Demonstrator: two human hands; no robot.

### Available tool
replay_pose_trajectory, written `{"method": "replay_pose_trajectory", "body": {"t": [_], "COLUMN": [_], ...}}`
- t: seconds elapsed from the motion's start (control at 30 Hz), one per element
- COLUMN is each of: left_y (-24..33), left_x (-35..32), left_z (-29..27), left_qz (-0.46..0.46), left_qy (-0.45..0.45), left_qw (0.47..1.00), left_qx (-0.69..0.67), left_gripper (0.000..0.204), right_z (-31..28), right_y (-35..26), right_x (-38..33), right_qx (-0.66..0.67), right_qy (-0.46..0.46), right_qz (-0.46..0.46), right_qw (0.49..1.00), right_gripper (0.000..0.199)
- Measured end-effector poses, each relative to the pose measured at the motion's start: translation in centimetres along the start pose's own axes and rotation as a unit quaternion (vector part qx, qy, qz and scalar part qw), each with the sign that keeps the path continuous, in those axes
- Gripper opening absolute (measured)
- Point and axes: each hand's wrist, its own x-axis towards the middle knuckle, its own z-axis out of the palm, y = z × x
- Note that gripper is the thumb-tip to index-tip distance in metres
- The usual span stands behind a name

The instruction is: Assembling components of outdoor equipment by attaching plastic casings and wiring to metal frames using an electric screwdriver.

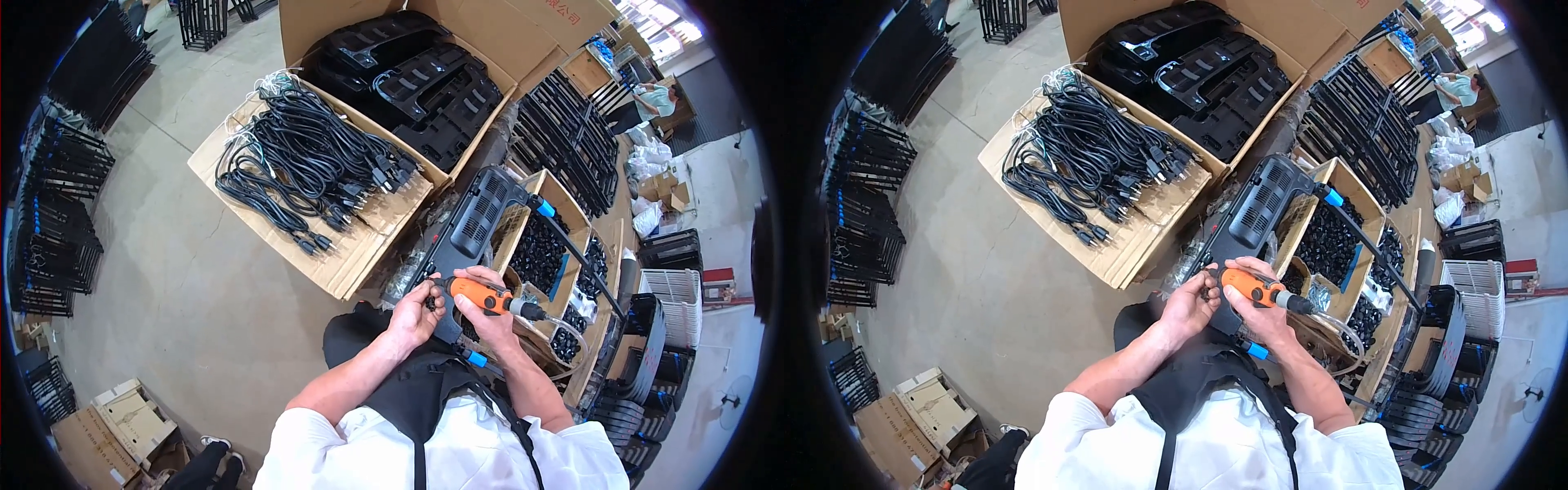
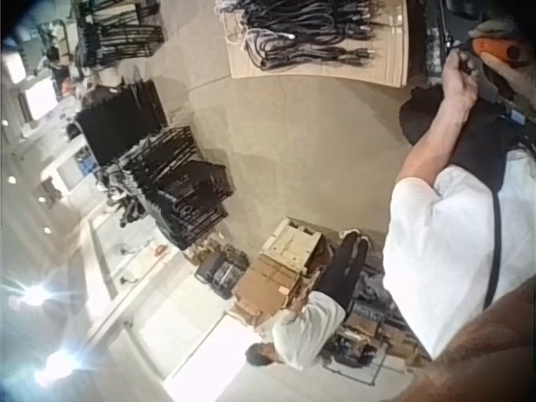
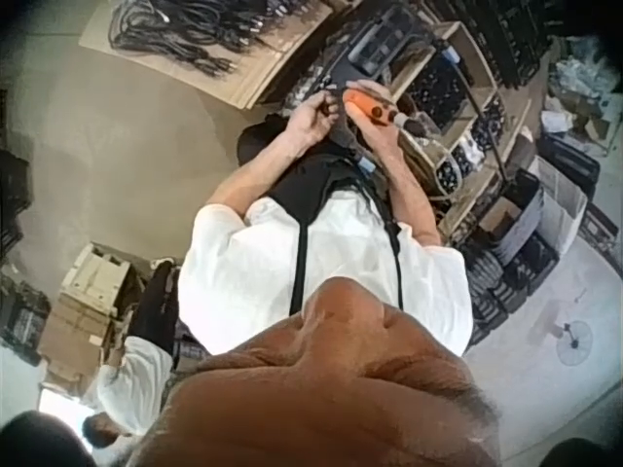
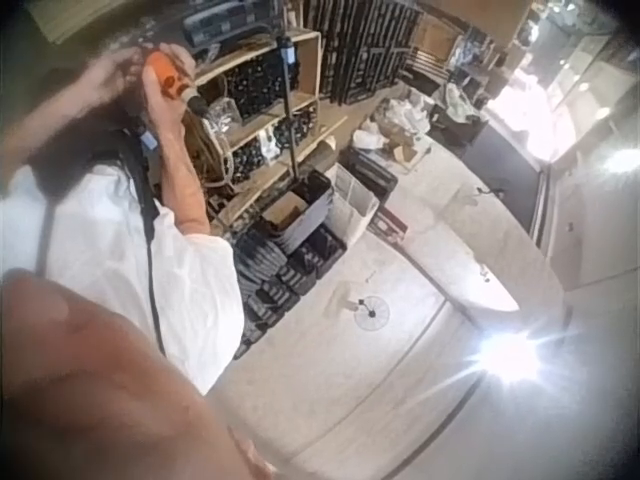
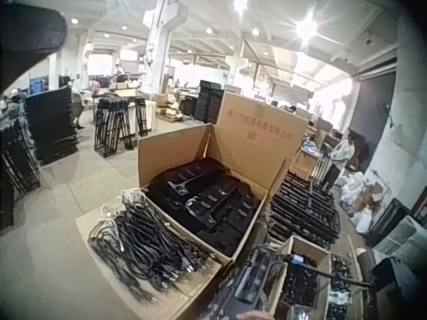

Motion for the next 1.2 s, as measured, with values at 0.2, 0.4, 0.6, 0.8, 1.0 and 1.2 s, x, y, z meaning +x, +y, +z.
{"method": "replay_pose_trajectory", "body": {"t": [0.2, 0.4, 0.6, 0.8, 1.0, 1.2], "left_y": [-0.4, -1.2, -0.9, -1.0, -4.7, -10.7], "left_x": [0.2, -1.7, -2.6, -1.4, 3.7, 12.7], "left_z": [0.0, -0.1, 1.0, 1.5, 5.6, 9.8], "left_qz": [-0.003, -0.054, -0.088, -0.115, -0.172, -0.184], "left_qy": [0.014, -0.015, 0.009, 0.004, -0.043, -0.133], "left_qw": [0.999, 0.993, 0.987, 0.981, 0.962, 0.905], "left_qx": [0.042, 0.103, 0.131, 0.154, 0.21, 0.361], "left_gripper": [0.026, 0.035, 0.036, 0.036, 0.046, 0.066], "right_z": [1.3, 2.4, 2.2, -4.2, -10.2, -7.2], "right_y": [-2.0, -2.2, -3.6, -6.5, -6.7, -5.9], "right_x": [1.0, 1.8, 2.3, -2.3, -14.4, -26.4], "right_qx": [-0.024, -0.101, -0.12, -0.022, 0.099, 0.142], "right_qy": [-0.018, -0.047, -0.072, 0.104, 0.38, 0.562], "right_qz": [0.009, -0.017, 0.03, -0.002, 0.061, 0.149], "right_qw": [1.0, 0.994, 0.99, 0.994, 0.917, 0.801], "right_gripper": [0.046, 0.035, 0.045, 0.049, 0.055, 0.063]}}
